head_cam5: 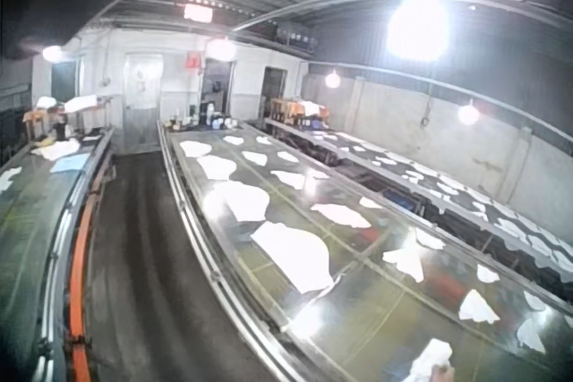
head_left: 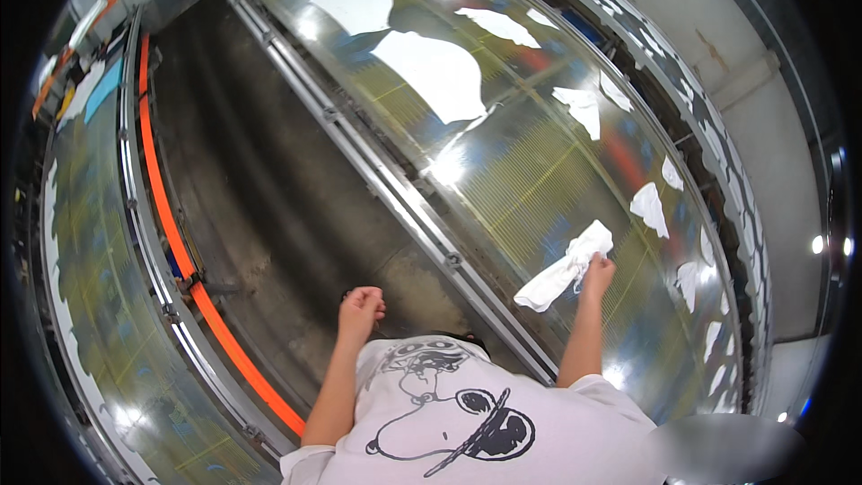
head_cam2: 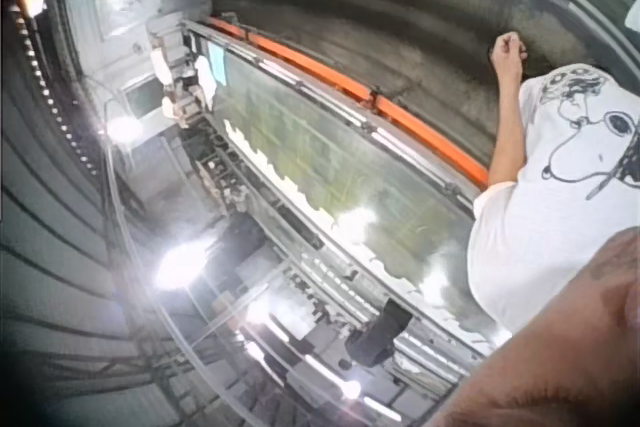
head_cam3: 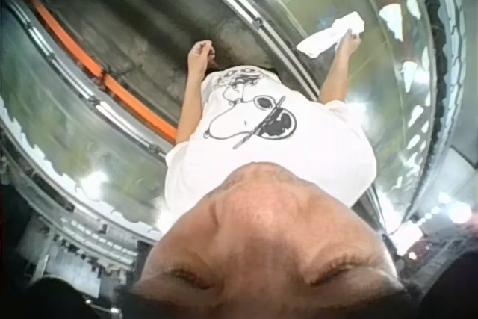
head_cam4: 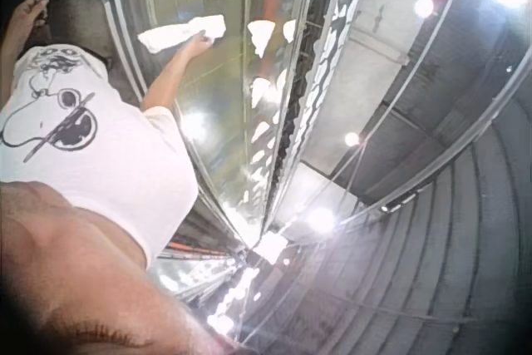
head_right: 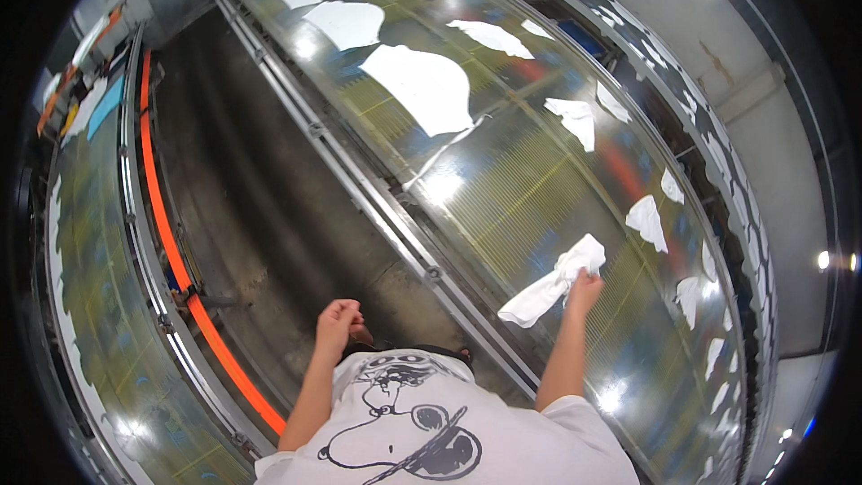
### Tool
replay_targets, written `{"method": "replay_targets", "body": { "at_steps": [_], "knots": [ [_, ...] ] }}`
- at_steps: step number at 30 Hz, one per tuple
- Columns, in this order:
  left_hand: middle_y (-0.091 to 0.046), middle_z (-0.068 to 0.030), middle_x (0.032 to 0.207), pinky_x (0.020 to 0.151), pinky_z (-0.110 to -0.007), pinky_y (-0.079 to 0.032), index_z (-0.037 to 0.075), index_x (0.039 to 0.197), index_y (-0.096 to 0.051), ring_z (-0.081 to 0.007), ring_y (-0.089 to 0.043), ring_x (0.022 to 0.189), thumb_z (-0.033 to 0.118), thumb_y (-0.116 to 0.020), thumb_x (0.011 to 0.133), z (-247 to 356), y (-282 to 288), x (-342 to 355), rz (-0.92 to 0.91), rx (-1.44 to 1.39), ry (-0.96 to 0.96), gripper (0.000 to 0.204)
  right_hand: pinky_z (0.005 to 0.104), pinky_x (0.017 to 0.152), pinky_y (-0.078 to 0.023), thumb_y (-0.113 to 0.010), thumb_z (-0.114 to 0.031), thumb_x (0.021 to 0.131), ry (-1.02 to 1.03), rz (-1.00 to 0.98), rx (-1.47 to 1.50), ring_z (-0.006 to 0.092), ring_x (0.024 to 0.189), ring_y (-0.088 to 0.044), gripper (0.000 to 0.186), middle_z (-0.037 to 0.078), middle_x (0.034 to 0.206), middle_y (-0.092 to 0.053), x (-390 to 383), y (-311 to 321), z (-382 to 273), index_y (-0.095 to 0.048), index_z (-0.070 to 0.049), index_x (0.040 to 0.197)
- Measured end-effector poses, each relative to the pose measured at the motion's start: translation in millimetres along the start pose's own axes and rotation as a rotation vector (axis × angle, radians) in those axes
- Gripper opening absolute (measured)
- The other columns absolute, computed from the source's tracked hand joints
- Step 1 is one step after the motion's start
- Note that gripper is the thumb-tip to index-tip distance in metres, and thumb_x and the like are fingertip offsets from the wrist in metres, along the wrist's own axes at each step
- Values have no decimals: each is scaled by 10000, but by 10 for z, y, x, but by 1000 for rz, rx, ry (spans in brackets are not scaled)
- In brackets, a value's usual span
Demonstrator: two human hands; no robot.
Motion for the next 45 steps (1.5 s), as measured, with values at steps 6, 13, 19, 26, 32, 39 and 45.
{"method": "replay_targets", "body": {
  "at_steps": [6, 13, 19, 26, 32, 39, 45],
  "knots": [
    [-654, 5, 826, 670, -212, -529, 60, 1015, -677, -66, -619, 729, 216, -652, 1009, 838, 1457, 325, 211, -54, -64, 158, 256, 666, -530, -680, -276, 983, -190, -951, 344, 131, 771, -645, 376, 63, 958, -677, -1864, -2104, -1561, -654, 36, 1192],
    [-655, -19, 864, 670, -238, -547, 51, 1072, -661, -92, -628, 748, 225, -615, 1029, 1279, 2140, 763, 276, -42, -62, 185, 270, 648, -535, -685, -332, 966, -180, -969, 229, 142, 764, -649, 435, 91, 967, -697, -2119, -3440, -2539, -670, 52, 1169],
    [-665, -58, 904, 714, -273, -574, 15, 1126, -639, -132, -652, 788, 246, -625, 1032, 1053, 2211, 1303, 223, -127, 143, 250, 487, 777, -541, -694, -419, 900, -81, -551, -135, 393, 879, -716, 456, 239, 869, -727, -1445, -4294, -2424, -730, 35, 925],
    [-652, -60, 929, 736, -272, -553, 16, 1150, -621, -135, -633, 810, 277, -594, 1048, 2310, 2512, 2212, 322, 116, 65, 281, 417, 669, -550, -608, -250, 929, -360, -528, 213, 285, 743, -694, 255, 147, 806, -687, -1344, -4435, -2672, -655, -2, 895],
    [-672, -97, 1136, 915, -281, -534, -7, 1296, -593, -160, -654, 1039, 221, -650, 1017, 3622, 1261, 3398, -142, 412, -57, 365, 322, 544, -540, -544, -164, 985, -589, -621, 1170, 199, 631, -616, 136, 108, 840, -643, -1292, -4024, -4058, -550, -29, 962],
    [-330, -278, 1592, 1168, -475, -339, 28, 1569, -311, -360, -399, 1444, 346, -801, 858, 4222, -1386, 3753, -951, 991, -696, 920, 276, 502, -547, -499, -196, 1044, -310, -610, 1643, 204, 688, -646, 202, 162, 971, -641, -1491, -3232, -5551, -538, -3, 1089],
    [-559, -191, 1357, 1078, -485, -390, 73, 1178, -666, -362, -515, 1289, 297, -760, 877, 4694, -2121, 3149, -1246, 593, -1170, 387, 334, 643, -649, -433, -123, 1040, 7, -639, 1759, 294, 977, -650, 489, 346, 1449, -364, -2088, -2610, -6607, -267, 123, 1429]
  ]
}}
Point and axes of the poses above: each hand's wrist, its own x-axis towards the middle knuckle, its own y-axis out of the back of the hand, z = x × y, the point moved 8 cm from there along x, towards the middle knuckle
